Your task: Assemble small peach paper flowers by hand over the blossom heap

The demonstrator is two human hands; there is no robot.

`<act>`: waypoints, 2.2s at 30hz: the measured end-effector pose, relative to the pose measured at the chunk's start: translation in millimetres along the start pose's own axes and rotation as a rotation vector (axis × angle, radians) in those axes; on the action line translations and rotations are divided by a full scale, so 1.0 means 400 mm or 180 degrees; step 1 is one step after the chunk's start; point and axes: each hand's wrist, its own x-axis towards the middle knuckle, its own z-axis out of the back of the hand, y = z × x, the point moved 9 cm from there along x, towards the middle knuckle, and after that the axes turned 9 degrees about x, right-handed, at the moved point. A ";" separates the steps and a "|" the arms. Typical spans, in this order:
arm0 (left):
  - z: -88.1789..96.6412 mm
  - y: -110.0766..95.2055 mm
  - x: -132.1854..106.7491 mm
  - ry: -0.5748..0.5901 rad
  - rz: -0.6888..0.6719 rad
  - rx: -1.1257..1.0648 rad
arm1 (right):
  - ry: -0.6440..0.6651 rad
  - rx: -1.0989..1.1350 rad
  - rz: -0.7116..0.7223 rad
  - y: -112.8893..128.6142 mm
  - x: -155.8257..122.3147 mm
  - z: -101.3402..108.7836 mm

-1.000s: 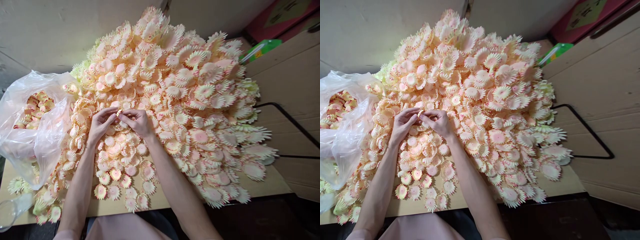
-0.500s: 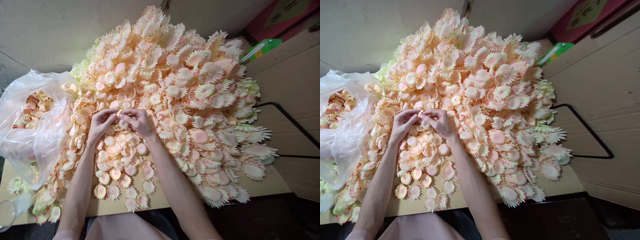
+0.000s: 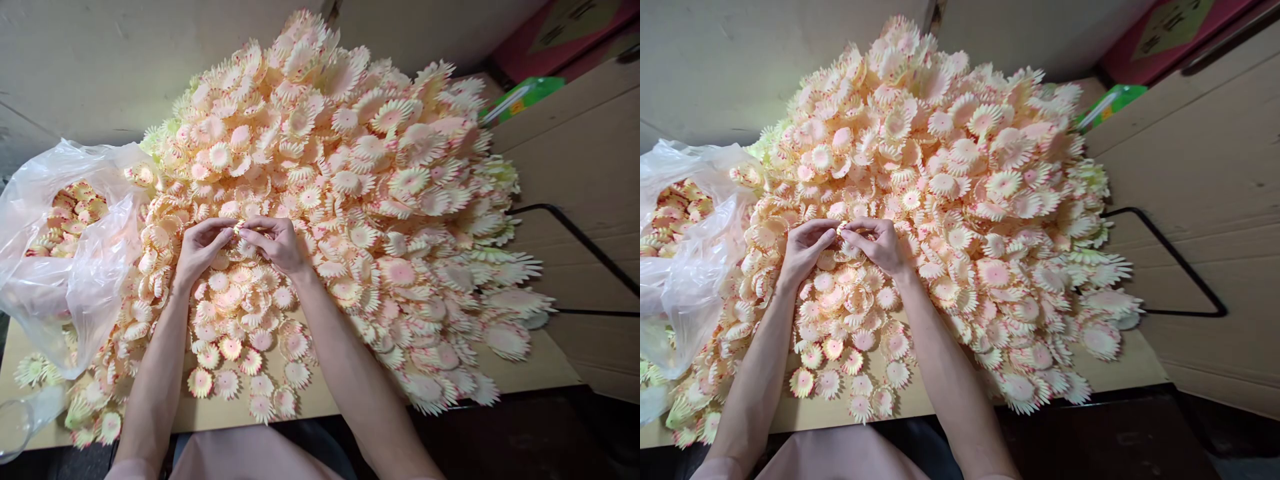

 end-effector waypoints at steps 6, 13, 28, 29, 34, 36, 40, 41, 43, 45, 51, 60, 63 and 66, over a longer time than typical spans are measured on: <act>-0.003 0.005 -0.002 0.0062 0.0034 -0.0047 | 0.0024 -0.0085 0.0021 -0.002 0.002 0.001; -0.007 -0.005 -0.001 0.0101 -0.0018 -0.0053 | -0.0051 -0.0172 -0.0098 -0.020 0.005 0.012; 0.005 0.018 -0.001 -0.0025 0.0321 -0.0126 | 0.0081 -0.0858 0.0168 0.014 0.005 -0.005; 0.007 0.023 -0.001 -0.0050 0.0361 -0.0149 | 0.0074 -0.0880 0.0194 0.015 0.005 -0.005; 0.012 0.037 -0.001 -0.0168 0.0491 -0.0289 | 0.0117 -0.0881 0.0256 0.012 0.005 -0.005; 0.012 0.039 -0.001 -0.0203 0.0528 -0.0362 | 0.0128 -0.0810 0.0263 0.011 0.005 -0.001; 0.015 0.046 -0.003 -0.0275 0.0601 -0.0485 | 0.0111 -0.0489 0.0182 0.010 0.006 0.005; 0.015 0.047 -0.004 -0.0286 0.0612 -0.0476 | 0.0091 -0.0380 0.0114 0.008 0.005 0.006; 0.014 0.047 -0.004 -0.0305 0.0610 -0.0454 | 0.0037 -0.0149 -0.0030 0.004 0.005 0.007; 0.014 0.046 -0.004 -0.0318 0.0597 -0.0465 | 0.0034 0.0048 -0.0114 0.000 0.004 0.006; 0.019 0.043 0.001 -0.0277 0.0481 -0.0476 | 0.0093 -0.0416 0.0035 0.003 0.006 0.001; 0.009 0.009 -0.002 -0.0041 0.0119 -0.0101 | 0.0157 -0.0500 0.0036 0.013 0.000 -0.018; 0.004 0.003 -0.002 -0.0003 0.0106 -0.0118 | 0.0058 -0.0543 -0.0053 0.006 0.001 -0.011; 0.003 0.002 -0.002 -0.0016 0.0145 -0.0113 | 0.0001 -0.0469 -0.0075 -0.005 0.004 -0.001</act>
